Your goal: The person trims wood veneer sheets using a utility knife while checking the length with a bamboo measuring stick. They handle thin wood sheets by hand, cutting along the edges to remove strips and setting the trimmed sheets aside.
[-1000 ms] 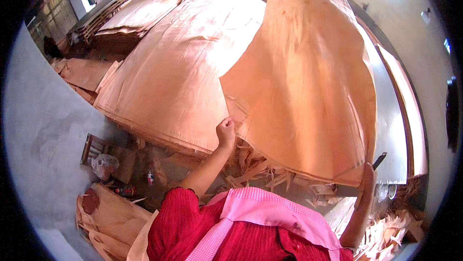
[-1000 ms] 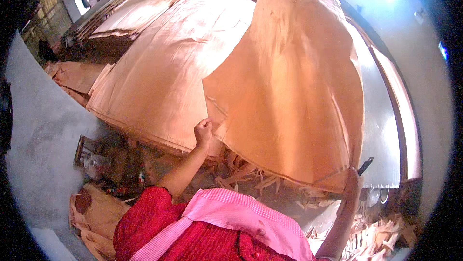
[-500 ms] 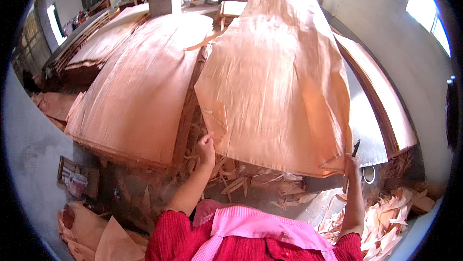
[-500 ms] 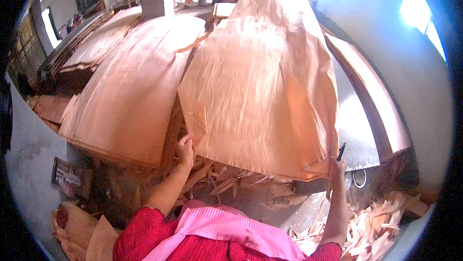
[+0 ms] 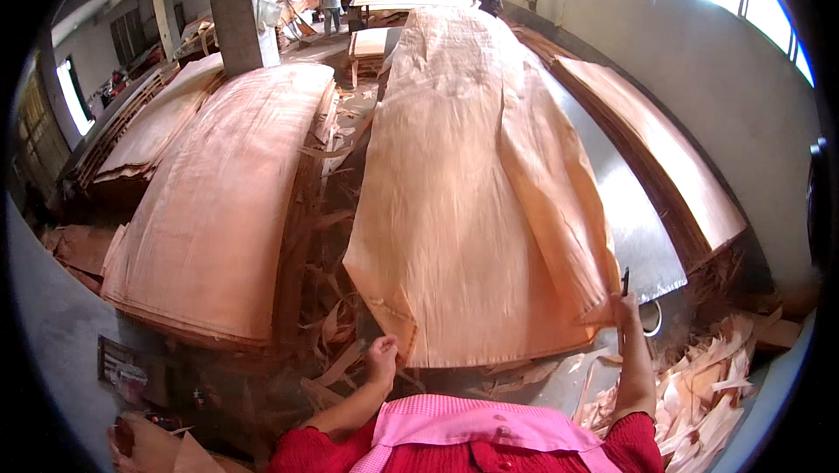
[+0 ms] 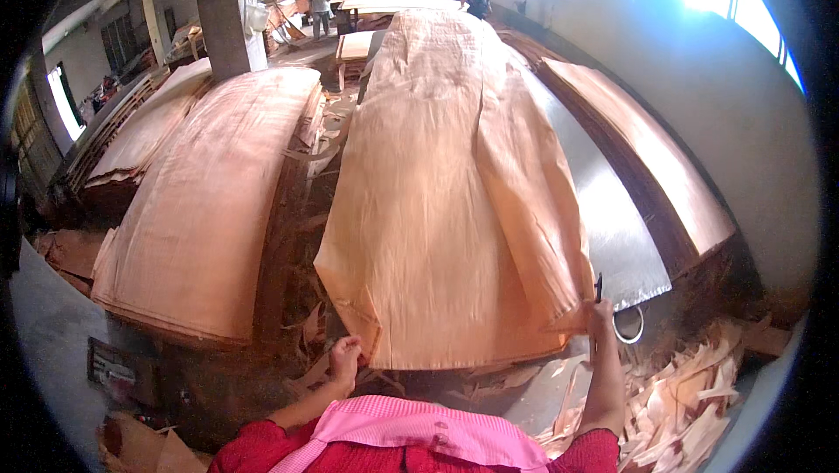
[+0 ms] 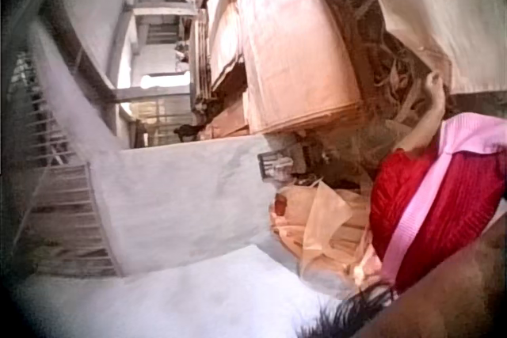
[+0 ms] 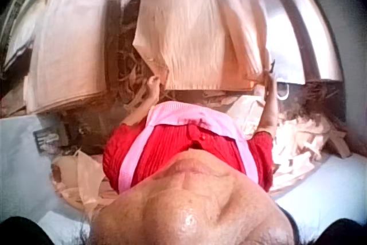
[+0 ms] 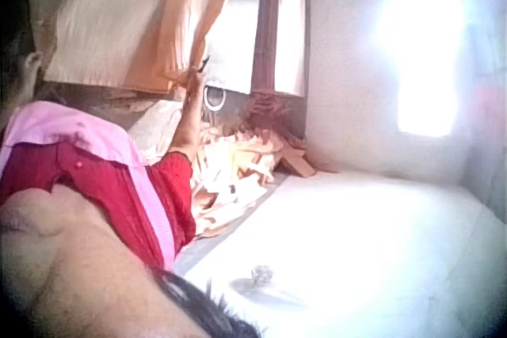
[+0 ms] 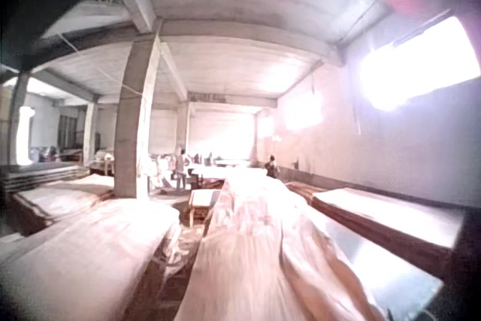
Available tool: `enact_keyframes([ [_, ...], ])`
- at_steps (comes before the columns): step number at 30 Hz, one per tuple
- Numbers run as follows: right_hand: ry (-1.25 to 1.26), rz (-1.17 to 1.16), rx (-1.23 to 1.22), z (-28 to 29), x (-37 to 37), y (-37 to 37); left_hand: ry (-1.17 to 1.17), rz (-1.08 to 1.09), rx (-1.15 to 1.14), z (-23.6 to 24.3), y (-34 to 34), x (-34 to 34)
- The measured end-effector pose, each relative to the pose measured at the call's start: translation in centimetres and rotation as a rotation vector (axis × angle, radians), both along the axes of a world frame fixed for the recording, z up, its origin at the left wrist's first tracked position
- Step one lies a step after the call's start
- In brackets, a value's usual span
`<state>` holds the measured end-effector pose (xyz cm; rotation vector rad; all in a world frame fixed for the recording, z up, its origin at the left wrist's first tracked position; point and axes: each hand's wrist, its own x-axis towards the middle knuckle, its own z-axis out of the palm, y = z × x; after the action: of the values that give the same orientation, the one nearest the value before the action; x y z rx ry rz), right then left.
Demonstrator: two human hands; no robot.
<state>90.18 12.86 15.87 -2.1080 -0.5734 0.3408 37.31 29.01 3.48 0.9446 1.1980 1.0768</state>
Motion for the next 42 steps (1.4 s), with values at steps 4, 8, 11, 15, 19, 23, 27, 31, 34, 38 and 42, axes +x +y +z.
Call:
enact_keyframes([
  [4,-0.043,0.058,-0.051,-2.9,4.7,-1.2,0.028,0.012,-0.170,1.5,-1.4,2.5],
  [8,-0.084,0.070,-0.135,-5.3,7.2,-1.4,-0.049,0.131,-0.167,1.1,-2.9,4.2],
  [11,-0.101,0.058,-0.087,-8.5,9.0,-3.2,0.014,0.082,-0.161,-0.9,-5.7,4.7],
  [15,-0.186,0.194,-0.196,-6.2,8.5,-3.2,0.281,0.201,-0.084,-0.9,-6.7,6.9],
  [19,-0.036,0.181,-0.118,-4.3,8.1,3.5,0.481,0.448,0.061,-2.9,-0.9,6.3],
  [23,0.044,0.202,0.041,-8.6,11.1,4.1,0.353,0.385,-0.163,-3.0,2.9,6.6],
  [27,-0.017,0.151,-0.062,-9.5,12.0,2.4,0.234,0.388,-0.177,-3.7,3.3,6.1],
  [31,-0.352,0.163,-0.415,-8.4,12.5,1.0,0.173,0.370,-0.250,-0.8,2.3,7.9],
  [34,-0.523,0.222,-0.437,-2.3,9.2,1.6,0.140,0.506,-0.200,-1.7,1.7,5.0],
  [38,-0.398,0.234,-0.329,-4.0,7.9,2.5,0.069,0.427,-0.064,-1.9,1.0,9.1],
  [42,-0.357,0.327,-0.722,-10.0,5.7,6.0,0.501,0.446,0.363,-5.9,2.3,7.3],
])
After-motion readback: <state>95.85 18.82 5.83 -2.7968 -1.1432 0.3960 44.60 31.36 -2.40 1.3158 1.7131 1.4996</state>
